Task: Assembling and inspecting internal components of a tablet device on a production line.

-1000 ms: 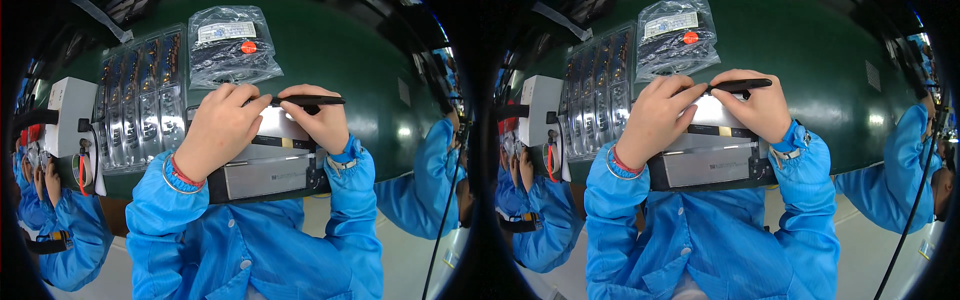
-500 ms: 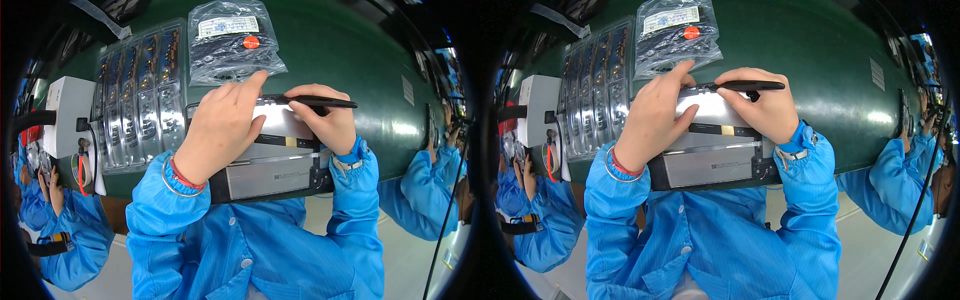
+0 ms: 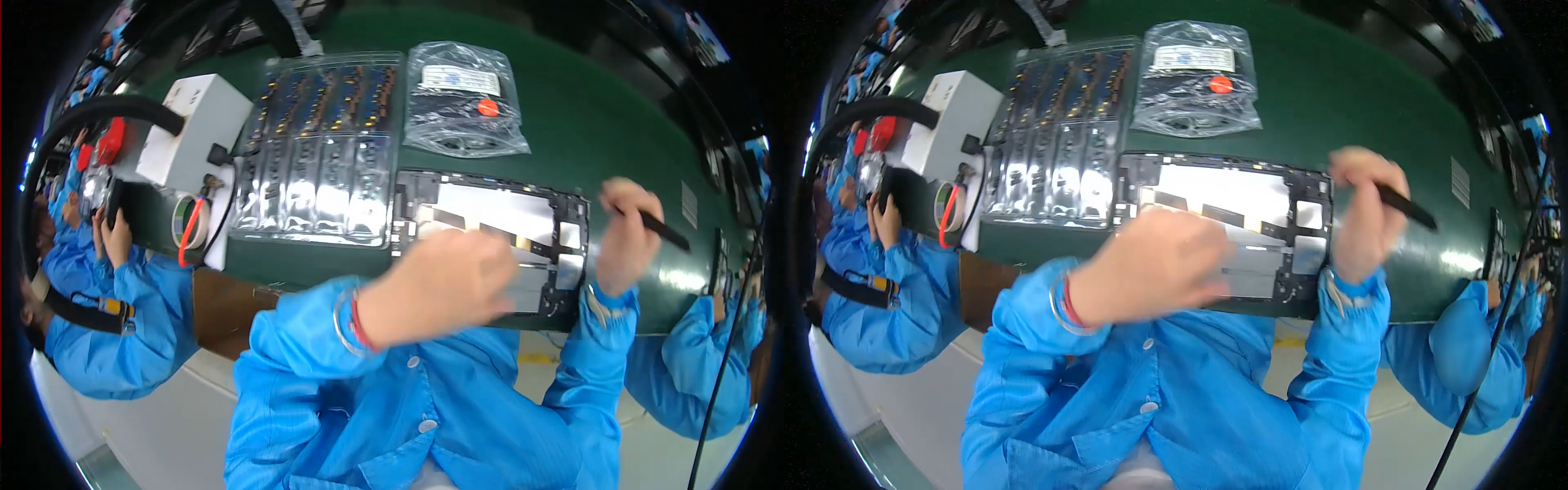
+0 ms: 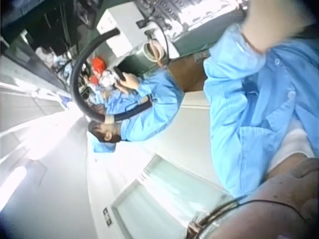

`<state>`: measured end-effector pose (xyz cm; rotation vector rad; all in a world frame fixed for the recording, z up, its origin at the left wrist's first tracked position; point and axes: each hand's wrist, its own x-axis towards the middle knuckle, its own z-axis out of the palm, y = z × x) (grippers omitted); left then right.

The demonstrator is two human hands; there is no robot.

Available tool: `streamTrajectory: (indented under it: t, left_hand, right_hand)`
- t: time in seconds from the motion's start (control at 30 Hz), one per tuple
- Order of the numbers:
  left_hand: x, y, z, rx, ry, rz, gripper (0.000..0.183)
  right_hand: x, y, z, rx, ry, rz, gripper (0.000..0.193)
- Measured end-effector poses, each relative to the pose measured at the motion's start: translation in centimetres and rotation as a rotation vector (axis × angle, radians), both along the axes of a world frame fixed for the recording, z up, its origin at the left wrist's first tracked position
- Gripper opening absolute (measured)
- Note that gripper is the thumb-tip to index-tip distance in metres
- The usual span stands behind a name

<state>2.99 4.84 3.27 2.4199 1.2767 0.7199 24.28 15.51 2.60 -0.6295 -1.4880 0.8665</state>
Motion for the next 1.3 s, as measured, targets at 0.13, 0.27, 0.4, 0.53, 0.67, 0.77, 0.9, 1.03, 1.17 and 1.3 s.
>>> streamTrajectory:
  t: [0.13,0.27,0.4,0.53,0.67,0.77,0.9,1.03,1.17,1.3]
  left_hand:
    - [1.0,-5.1,-2.2,0.308,0.139,0.012,0.031]
    - [0.0,-5.0,-2.7,0.291,0.161,-0.025,0.03]
    - [-4.1,-4.2,1.7,0.288,0.098,-0.017,0.024]
    - [-15.8,4.0,3.8,0.368,0.384,0.508,0.009]
    - [-26.6,9.4,0.6,0.414,0.846,0.697,0.012]
    - [-26.8,11.4,-0.7,0.368,0.982,0.702,0.012]
    - [-26.8,11.8,-1.6,0.25,1.027,0.721,0.013]
    - [-27.0,11.6,-1.9,0.227,0.922,0.709,0.014]
    - [-27.0,10.2,-1.5,0.198,0.882,0.648,0.014]
    - [-26.3,7.8,1.8,0.192,0.586,0.775,0.015]
  right_hand:
    - [4.2,-4.5,0.6,0.014,-0.102,-0.135,0.008]
    - [3.8,-7.7,0.6,-0.039,-0.172,-0.275,0.009]
    - [3.4,-10.5,1.5,0.063,-0.397,-0.256,0.026]
    - [4.6,-12.5,1.2,0.045,-0.377,-0.165,0.044]
    - [3.1,-13.0,1.6,0.053,-0.367,-0.126,0.046]
    - [1.9,-13.6,2.1,0.112,-0.404,-0.144,0.045]
    - [0.2,-14.2,2.6,0.187,-0.456,-0.03,0.039]
    - [-1.0,-13.9,2.5,0.223,-0.459,0.028,0.033]
    - [-1.4,-13.8,2.2,0.162,-0.427,0.083,0.026]
    - [-2.2,-13.4,2.4,0.022,-0.369,0.099,0.022]
